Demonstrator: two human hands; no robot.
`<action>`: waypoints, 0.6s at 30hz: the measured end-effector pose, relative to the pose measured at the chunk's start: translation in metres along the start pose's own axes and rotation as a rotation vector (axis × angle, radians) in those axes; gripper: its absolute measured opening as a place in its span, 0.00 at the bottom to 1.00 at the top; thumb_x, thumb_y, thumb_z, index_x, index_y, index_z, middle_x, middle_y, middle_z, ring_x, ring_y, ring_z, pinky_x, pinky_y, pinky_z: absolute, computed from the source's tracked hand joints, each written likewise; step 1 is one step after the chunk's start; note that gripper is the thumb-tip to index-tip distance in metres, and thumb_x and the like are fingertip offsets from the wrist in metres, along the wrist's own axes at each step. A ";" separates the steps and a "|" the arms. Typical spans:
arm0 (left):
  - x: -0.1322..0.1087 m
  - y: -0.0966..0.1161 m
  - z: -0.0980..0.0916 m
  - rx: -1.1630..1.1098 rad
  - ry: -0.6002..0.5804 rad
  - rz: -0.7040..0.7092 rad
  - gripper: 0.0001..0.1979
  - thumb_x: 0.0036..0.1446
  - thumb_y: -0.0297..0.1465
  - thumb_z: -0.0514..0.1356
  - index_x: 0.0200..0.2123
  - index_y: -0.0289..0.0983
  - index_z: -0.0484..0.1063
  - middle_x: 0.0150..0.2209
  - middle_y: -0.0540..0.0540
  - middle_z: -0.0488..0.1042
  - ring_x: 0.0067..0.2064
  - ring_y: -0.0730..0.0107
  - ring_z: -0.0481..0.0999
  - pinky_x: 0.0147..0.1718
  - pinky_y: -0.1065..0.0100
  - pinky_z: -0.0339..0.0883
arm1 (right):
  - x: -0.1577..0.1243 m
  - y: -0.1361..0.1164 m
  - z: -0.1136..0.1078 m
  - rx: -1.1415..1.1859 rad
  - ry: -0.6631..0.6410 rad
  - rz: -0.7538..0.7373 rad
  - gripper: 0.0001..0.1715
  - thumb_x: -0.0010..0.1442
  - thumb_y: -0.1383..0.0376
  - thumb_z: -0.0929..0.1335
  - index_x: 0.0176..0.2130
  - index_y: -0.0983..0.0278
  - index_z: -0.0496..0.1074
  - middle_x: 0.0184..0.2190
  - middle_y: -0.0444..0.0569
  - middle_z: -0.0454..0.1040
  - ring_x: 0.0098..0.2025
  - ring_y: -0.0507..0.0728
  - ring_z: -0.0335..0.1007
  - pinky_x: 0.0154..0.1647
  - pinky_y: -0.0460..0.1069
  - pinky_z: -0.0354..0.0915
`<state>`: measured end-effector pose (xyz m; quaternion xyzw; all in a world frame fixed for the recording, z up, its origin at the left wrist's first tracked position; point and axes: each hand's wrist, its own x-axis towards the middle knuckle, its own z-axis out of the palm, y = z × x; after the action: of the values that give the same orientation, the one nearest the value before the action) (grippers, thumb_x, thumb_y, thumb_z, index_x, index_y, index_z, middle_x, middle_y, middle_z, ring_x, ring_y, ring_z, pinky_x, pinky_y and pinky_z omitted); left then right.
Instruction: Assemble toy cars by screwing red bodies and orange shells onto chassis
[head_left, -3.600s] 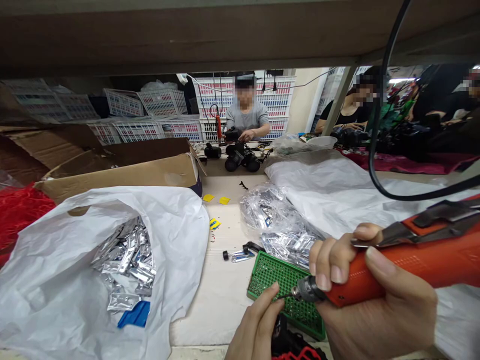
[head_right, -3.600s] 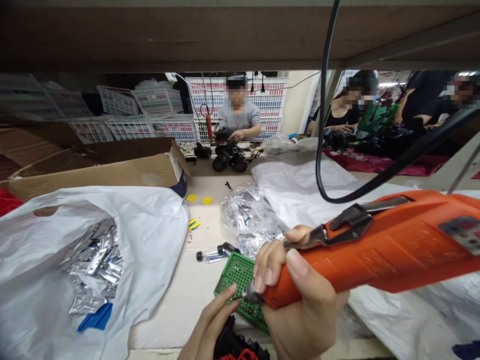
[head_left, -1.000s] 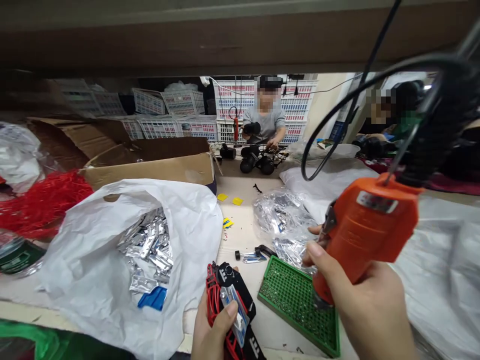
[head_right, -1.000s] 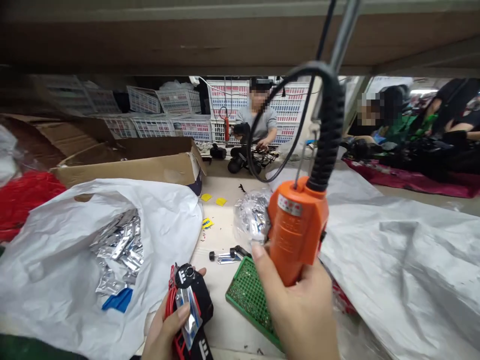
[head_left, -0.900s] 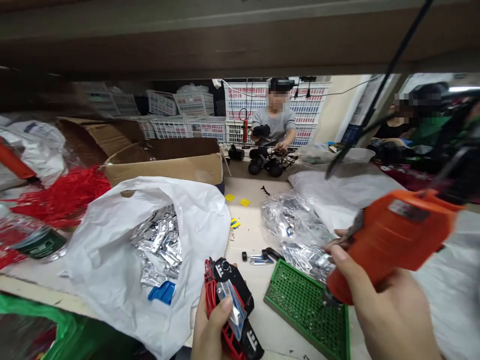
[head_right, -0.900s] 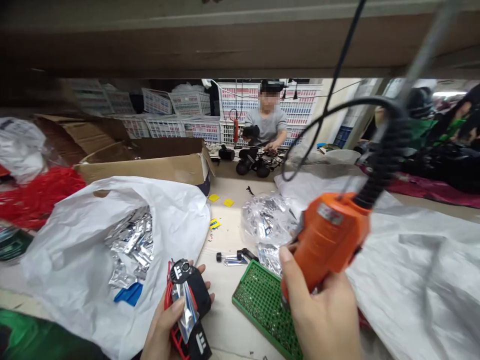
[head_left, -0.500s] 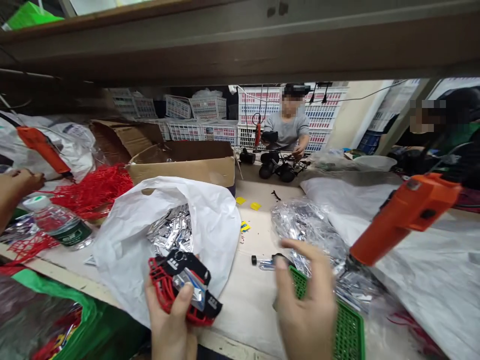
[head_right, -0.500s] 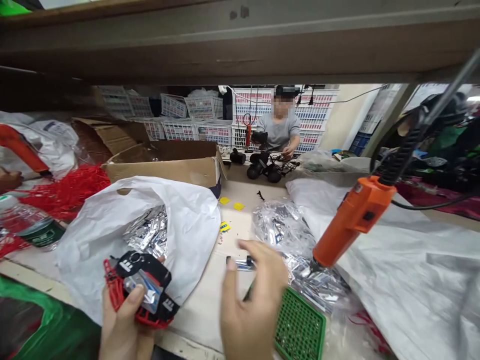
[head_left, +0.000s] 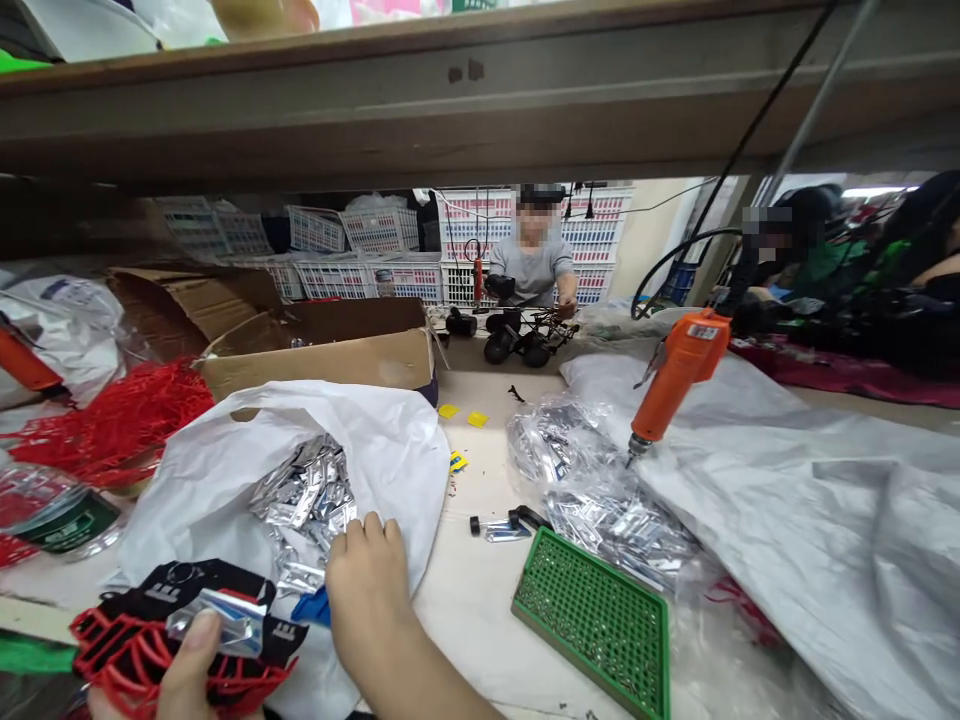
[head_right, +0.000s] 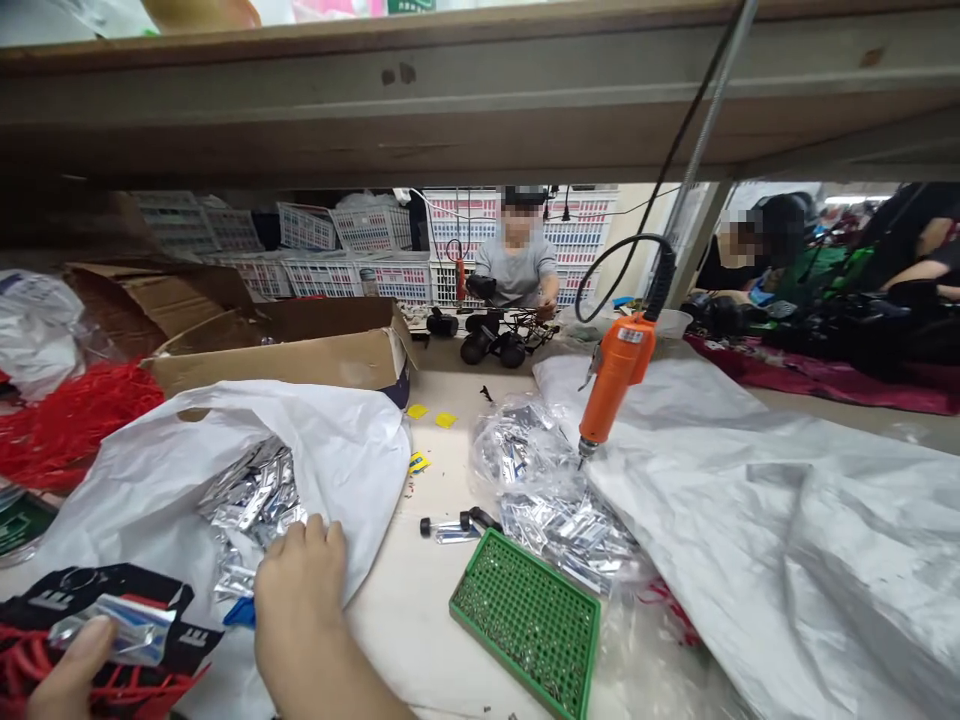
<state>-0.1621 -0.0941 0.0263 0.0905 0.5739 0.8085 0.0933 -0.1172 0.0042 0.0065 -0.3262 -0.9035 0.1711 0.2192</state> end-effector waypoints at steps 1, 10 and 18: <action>-0.006 0.006 0.006 -0.062 0.139 -0.032 0.36 0.46 0.29 0.71 0.59 0.54 0.70 0.58 0.54 0.76 0.69 0.42 0.62 0.65 0.41 0.63 | -0.002 0.001 -0.004 0.011 0.000 0.003 0.07 0.59 0.75 0.71 0.37 0.69 0.80 0.36 0.60 0.82 0.43 0.66 0.76 0.43 0.57 0.69; -0.026 0.011 0.021 -0.078 -0.045 -0.048 0.29 0.44 0.31 0.74 0.51 0.51 0.75 0.50 0.55 0.80 0.63 0.54 0.71 0.65 0.55 0.63 | -0.021 0.026 -0.048 0.243 0.166 0.163 0.07 0.65 0.71 0.68 0.40 0.61 0.76 0.39 0.50 0.83 0.43 0.61 0.79 0.42 0.52 0.68; -0.017 -0.011 0.008 -0.058 -0.080 -0.035 0.31 0.37 0.29 0.79 0.44 0.46 0.70 0.40 0.58 0.75 0.38 0.74 0.74 0.40 0.78 0.72 | -0.023 0.020 -0.037 0.435 0.115 0.108 0.08 0.67 0.69 0.68 0.41 0.59 0.78 0.39 0.48 0.85 0.42 0.61 0.83 0.42 0.51 0.71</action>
<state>-0.1428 -0.0877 0.0176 0.1098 0.5474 0.8189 0.1329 -0.0728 0.0097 0.0226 -0.3285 -0.8126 0.3542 0.3261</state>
